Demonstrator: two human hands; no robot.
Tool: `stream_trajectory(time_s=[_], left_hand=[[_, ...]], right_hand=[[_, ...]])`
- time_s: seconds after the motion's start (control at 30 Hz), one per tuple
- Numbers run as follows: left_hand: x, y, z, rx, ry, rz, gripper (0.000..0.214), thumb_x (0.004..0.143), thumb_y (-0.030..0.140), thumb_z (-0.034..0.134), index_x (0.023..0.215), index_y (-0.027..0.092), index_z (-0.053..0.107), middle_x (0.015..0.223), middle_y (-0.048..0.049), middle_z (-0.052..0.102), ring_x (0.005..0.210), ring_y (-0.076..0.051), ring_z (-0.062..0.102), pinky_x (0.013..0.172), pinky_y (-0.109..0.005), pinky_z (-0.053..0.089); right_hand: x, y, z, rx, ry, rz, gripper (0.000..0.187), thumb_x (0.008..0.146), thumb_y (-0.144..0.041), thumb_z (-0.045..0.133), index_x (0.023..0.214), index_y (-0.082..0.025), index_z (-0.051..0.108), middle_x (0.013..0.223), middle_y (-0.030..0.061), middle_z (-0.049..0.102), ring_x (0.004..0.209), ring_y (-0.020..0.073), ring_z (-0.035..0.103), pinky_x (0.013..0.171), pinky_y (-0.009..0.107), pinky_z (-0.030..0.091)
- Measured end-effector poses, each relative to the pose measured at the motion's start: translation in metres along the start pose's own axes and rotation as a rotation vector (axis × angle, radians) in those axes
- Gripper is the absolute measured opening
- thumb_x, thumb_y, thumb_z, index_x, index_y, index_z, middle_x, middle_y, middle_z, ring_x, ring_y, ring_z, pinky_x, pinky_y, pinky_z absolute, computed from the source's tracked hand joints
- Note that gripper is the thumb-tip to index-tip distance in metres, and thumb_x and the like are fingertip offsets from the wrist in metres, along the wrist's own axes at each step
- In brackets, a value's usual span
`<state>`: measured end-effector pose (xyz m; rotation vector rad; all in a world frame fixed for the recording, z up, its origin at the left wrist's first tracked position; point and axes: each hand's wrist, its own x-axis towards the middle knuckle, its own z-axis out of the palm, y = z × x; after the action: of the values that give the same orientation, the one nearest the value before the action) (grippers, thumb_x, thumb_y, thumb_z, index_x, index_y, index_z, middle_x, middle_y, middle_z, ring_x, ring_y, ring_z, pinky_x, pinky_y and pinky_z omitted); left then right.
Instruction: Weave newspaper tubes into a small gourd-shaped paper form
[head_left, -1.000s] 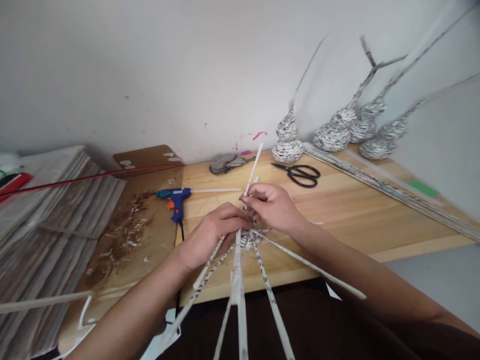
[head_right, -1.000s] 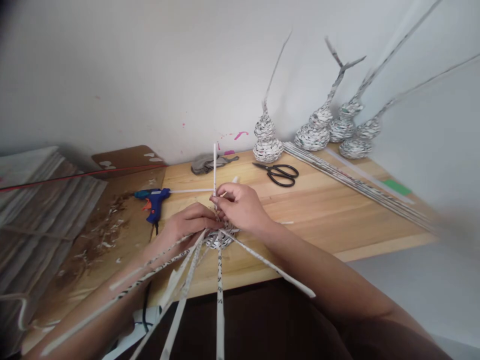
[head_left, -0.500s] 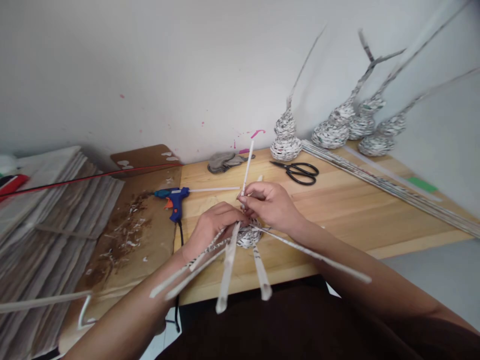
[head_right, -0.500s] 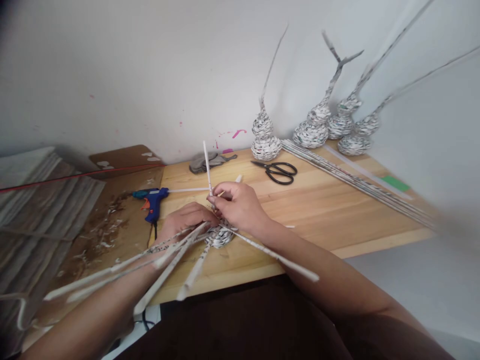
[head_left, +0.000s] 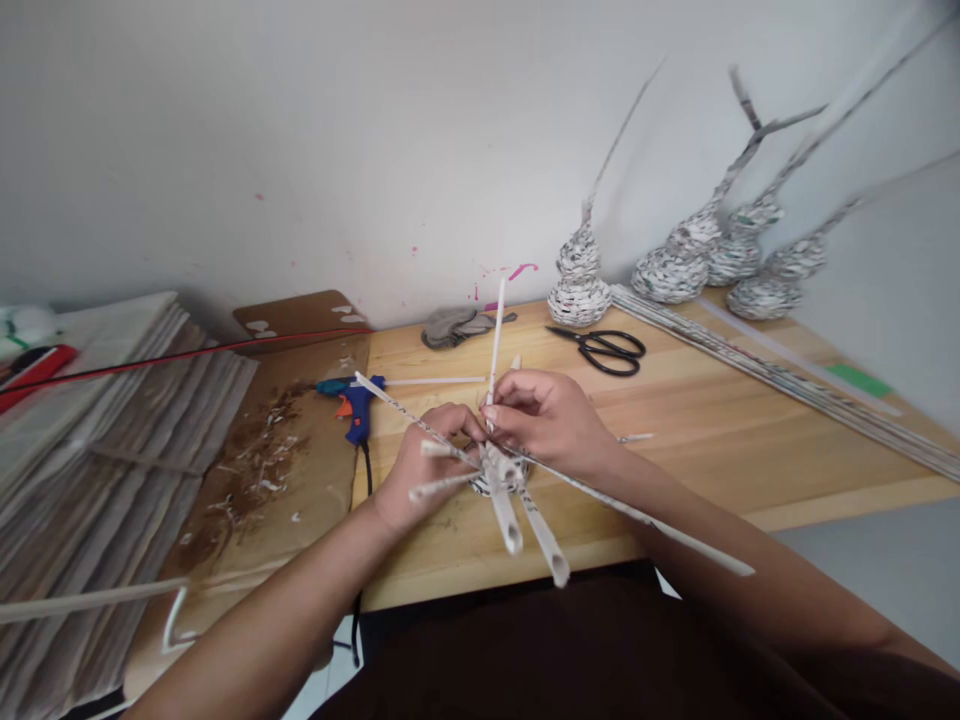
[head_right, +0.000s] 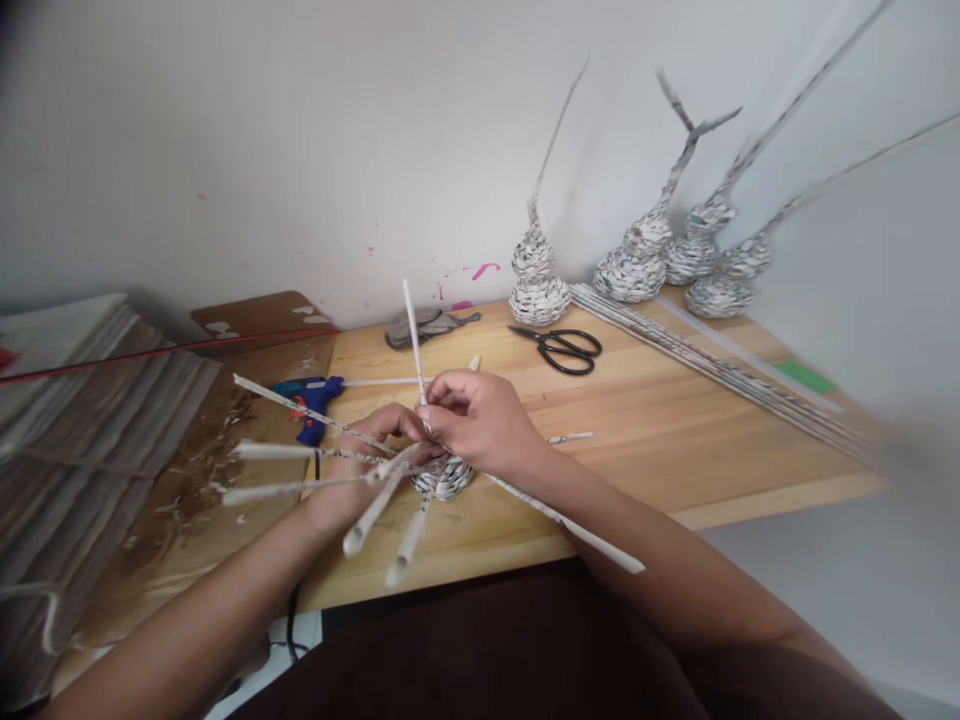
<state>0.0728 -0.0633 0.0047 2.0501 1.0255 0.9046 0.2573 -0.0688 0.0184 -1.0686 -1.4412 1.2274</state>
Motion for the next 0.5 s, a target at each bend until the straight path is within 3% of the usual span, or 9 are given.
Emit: stream_trajectory(time_s=[0.17,0.33,0.5], left_hand=[[0.000,-0.006,0.002,-0.049,0.016,-0.044,0.011,0.078,0.015,0.070,0.085,0.018,0.062,0.078,-0.0005,0.067,0.072,-0.015,0.062,0.068,-0.026,0.049],[0.001,-0.019,0.003,0.009,-0.026,0.113,0.006,0.085,0.020,0.069,0.079,0.018,0.067,0.079,-0.0031,0.068,0.081,-0.020,0.064,0.075,-0.031,0.050],[0.002,-0.018,0.004,0.062,-0.034,0.163,0.012,0.090,0.021,0.062,0.080,0.017,0.066,0.078,-0.0026,0.065,0.076,-0.017,0.061,0.071,-0.030,0.049]], right_hand=[[-0.003,-0.006,-0.002,-0.072,-0.064,-0.072,0.008,0.082,-0.025,0.070,0.078,-0.019,0.066,0.068,-0.0009,0.066,0.059,0.0116,0.060,0.053,0.023,0.046],[-0.007,-0.016,-0.004,-0.252,-0.117,-0.214,0.009,0.086,-0.024,0.069,0.081,-0.017,0.073,0.071,0.0008,0.072,0.060,0.0119,0.063,0.055,0.023,0.046],[-0.005,-0.015,-0.003,-0.139,-0.098,-0.161,0.014,0.087,-0.030,0.071,0.082,-0.018,0.075,0.071,0.0021,0.073,0.061,0.0132,0.066,0.057,0.024,0.051]])
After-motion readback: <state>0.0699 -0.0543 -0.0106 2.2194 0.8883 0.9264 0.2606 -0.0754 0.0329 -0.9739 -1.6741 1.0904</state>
